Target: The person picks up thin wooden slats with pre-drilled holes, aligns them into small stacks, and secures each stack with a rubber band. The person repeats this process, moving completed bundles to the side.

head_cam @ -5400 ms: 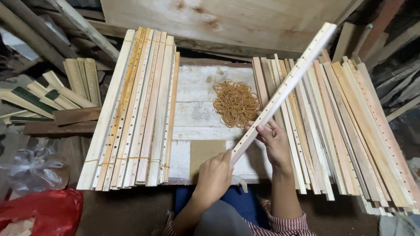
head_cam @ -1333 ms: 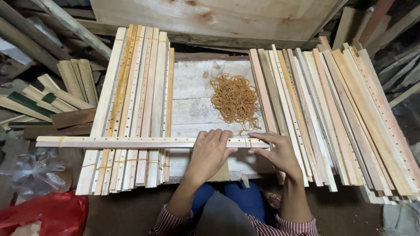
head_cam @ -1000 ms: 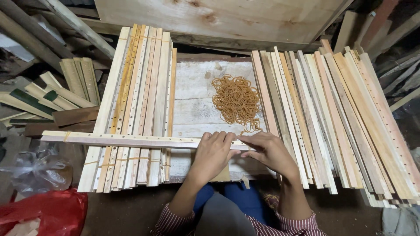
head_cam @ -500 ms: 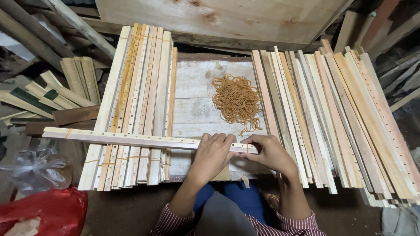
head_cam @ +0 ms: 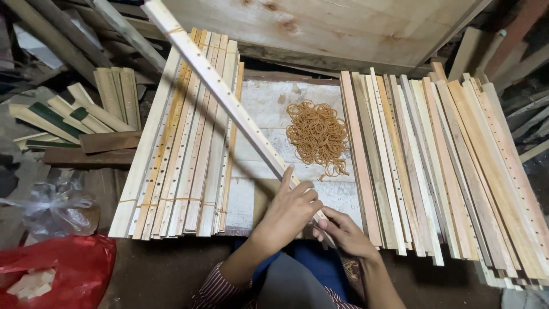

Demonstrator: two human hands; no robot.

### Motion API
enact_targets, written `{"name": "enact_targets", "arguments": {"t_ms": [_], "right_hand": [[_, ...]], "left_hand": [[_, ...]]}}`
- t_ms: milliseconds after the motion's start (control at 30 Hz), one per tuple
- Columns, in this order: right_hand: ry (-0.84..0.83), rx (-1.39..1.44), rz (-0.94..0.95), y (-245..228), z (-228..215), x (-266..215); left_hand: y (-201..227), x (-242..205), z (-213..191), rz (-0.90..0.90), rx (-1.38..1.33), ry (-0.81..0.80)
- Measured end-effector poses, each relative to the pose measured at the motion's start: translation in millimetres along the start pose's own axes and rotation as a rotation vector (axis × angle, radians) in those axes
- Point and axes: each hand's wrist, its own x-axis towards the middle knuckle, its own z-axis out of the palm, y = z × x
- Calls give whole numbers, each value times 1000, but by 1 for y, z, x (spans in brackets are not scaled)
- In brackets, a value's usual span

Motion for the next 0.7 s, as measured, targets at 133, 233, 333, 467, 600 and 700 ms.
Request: {"name": "enact_targets", "arguments": {"t_ms": [133,233,333,467,600,700], "right_hand": [[188,174,95,17,21,20],[236,270,23,39,29,49],[257,99,-158,64,46,80],[351,286,-103,101,79,111],[351,258,-171,122,106,136],[273,56,-266,108,115,149]], "left_hand": [[-3,-13,24,-146,-114,-38],[-5,-30,46,-247,-116,6],[-7,-52,59,-344,-250,5],[-21,-84,77,-432,-286,-46],[-30,-106,86,-533,-251,-9],[-28,-117,75,-592,-227,-9]]}}
